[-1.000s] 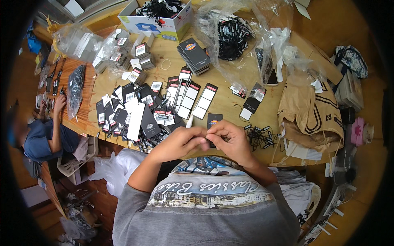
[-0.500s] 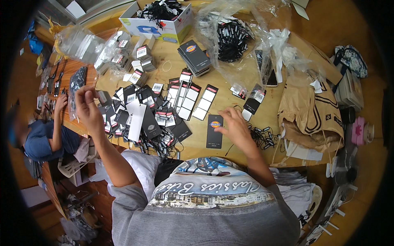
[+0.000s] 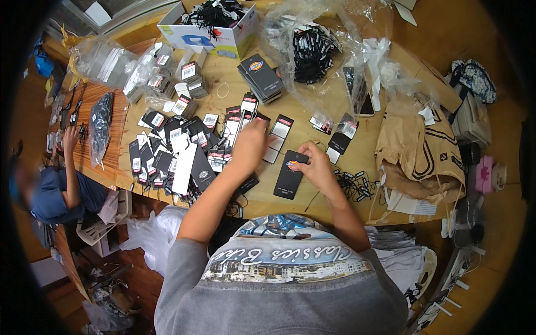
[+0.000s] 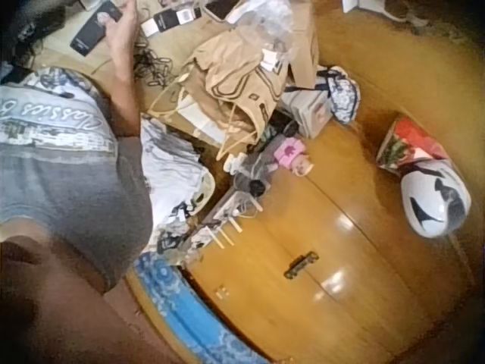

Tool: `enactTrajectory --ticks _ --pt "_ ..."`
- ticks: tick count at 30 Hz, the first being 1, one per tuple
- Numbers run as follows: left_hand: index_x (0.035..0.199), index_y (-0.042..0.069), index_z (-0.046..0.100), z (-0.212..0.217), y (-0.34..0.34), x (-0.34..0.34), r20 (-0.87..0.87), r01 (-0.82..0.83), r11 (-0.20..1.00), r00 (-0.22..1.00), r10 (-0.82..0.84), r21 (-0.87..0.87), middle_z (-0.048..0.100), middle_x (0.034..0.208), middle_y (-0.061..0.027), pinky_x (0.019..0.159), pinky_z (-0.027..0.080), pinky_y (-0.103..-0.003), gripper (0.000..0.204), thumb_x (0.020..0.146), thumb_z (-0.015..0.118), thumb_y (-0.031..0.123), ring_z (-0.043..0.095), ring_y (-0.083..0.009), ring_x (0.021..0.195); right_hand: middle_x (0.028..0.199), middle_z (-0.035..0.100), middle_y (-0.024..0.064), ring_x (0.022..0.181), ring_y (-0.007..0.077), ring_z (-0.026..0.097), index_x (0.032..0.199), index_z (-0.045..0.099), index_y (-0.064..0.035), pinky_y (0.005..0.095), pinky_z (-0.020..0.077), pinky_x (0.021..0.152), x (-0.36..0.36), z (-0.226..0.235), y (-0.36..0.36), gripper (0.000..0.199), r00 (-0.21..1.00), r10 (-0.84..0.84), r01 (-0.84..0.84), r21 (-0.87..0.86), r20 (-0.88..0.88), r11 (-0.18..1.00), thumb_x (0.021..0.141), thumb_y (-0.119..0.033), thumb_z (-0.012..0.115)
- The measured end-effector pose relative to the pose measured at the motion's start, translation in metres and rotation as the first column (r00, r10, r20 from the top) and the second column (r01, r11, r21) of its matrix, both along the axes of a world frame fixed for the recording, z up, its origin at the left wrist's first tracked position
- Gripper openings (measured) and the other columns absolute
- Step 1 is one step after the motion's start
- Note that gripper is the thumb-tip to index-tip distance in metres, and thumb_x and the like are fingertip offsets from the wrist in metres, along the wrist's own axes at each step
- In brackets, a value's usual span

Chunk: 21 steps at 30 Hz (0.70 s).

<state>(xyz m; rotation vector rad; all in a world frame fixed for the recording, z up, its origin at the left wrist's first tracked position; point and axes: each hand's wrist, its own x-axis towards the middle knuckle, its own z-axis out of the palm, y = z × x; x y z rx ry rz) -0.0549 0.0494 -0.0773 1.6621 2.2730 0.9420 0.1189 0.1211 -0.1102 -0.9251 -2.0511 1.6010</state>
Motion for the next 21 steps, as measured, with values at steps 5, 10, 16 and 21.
enactTrajectory --ticks 5,10,16,21 --pt "0.096 -0.004 0.043 -0.029 0.05 0.022 -0.199 -0.033 0.993 0.98 0.01 -0.111 0.052 0.081 -0.0209 0.067 0.043 -0.037 0.054 0.055 0.072 0.017 0.052 -0.0354 0.075 0.073 0.056 0.0094 0.056 0.026 0.052 0.086 0.046 -0.0024 0.0304 0.0433 0.054 -0.001 0.018 -0.006 0.037 0.998 -0.069 0.054 0.622 -0.001 0.781 0.058 -0.007 0.071" --pt "0.089 -0.002 0.051 -0.029 0.059 0.011 0.064 -0.077 0.97 0.993 0.095 -0.232 0.057 0.076 -0.0178 0.062 0.045 -0.037 0.047 0.051 0.074 0.013 0.057 -0.0322 0.071 0.073 0.056 0.006 0.053 0.0141 0.05 0.088 0.049 -0.0028 0.0235 0.0397 0.048 0.006 0.024 -0.015 0.033 0.989 -0.116 0.086 0.285 0.092 0.955 0.061 -0.005 0.068" --pt "0.078 -0.001 0.054 -0.022 0.05 -0.002 0.161 -0.089 0.99 0.981 0.106 -0.111 0.058 0.067 -0.0158 0.055 0.043 -0.031 0.02 0.063 0.065 0.007 0.058 -0.027 0.062 0.068 0.057 0.0025 0.051 0.0046 0.048 0.09 0.05 -0.0024 0.0176 0.0379 0.044 0.014 0.024 -0.008 0.017 0.974 -0.179 0.116 -0.376 -0.138 0.919 0.074 0.001 0.055" --pt "0.08 -0.003 0.055 -0.008 0.035 0.003 0.348 -0.05 0.999 0.936 0.047 -0.002 0.056 0.065 -0.0177 0.054 0.041 -0.034 0.014 0.07 0.059 0.007 0.055 -0.0286 0.058 0.066 0.056 0.0026 0.049 0.0043 0.048 0.089 0.051 -0.0006 0.0165 0.0385 0.042 0.014 0.024 0.002 0.014 0.938 -0.268 0.176 -0.362 -0.22 0.915 0.076 -0.001 0.055"
